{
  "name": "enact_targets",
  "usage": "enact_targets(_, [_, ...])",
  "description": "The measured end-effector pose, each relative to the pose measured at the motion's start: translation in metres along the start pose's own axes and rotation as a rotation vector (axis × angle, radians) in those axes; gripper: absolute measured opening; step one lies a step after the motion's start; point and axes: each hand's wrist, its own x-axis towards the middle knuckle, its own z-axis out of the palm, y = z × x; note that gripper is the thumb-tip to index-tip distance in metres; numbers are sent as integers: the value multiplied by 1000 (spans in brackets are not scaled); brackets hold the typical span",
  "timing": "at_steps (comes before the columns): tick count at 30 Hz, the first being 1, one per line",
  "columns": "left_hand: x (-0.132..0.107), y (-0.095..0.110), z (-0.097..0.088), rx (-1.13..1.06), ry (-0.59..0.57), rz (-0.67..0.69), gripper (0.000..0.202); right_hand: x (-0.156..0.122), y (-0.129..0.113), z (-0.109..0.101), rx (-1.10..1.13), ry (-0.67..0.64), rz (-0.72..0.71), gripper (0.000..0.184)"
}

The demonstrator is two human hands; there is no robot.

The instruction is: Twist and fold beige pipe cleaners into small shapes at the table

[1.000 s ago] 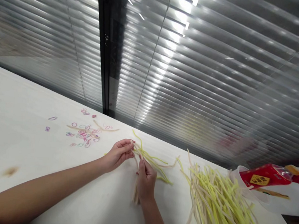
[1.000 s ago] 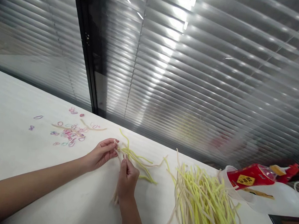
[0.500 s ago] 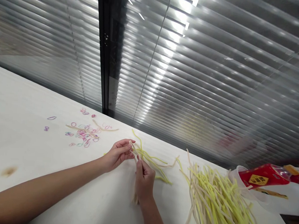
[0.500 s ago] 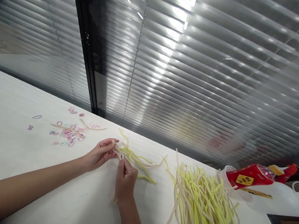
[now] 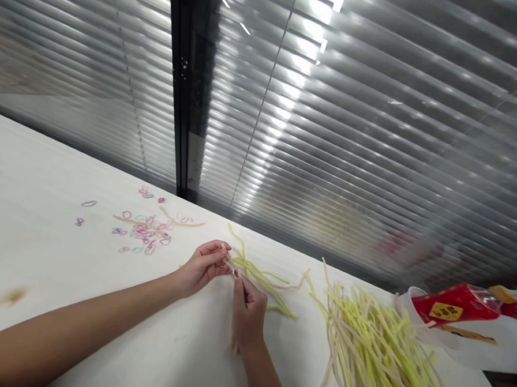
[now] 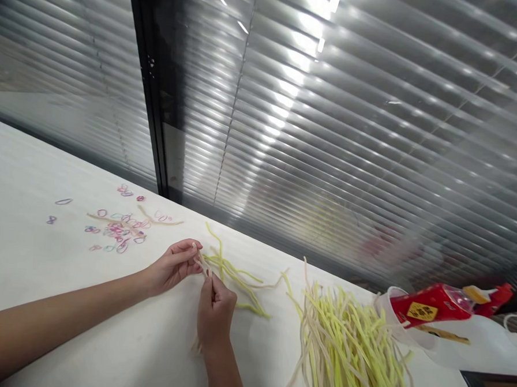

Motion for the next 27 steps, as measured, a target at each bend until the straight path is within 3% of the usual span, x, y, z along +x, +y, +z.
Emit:
enact_targets(8, [1, 0, 1, -46, 36, 8, 10, 0, 1, -1, 36, 32, 85, 29])
enact_targets(13, [5, 2, 0, -86, 125, 18, 14, 0, 5, -1, 254, 72, 219, 42])
enact_targets(21, [5, 2, 0, -74, 150, 1, 16, 2, 12, 3, 335, 207, 160, 58])
enact_targets(23, [3, 2, 0, -49, 114, -18, 15, 3, 13, 2, 352, 178, 164, 53])
enact_targets(27, [-3, 1, 1, 71, 8, -101, 16, 4, 11, 0, 338, 117, 146, 27])
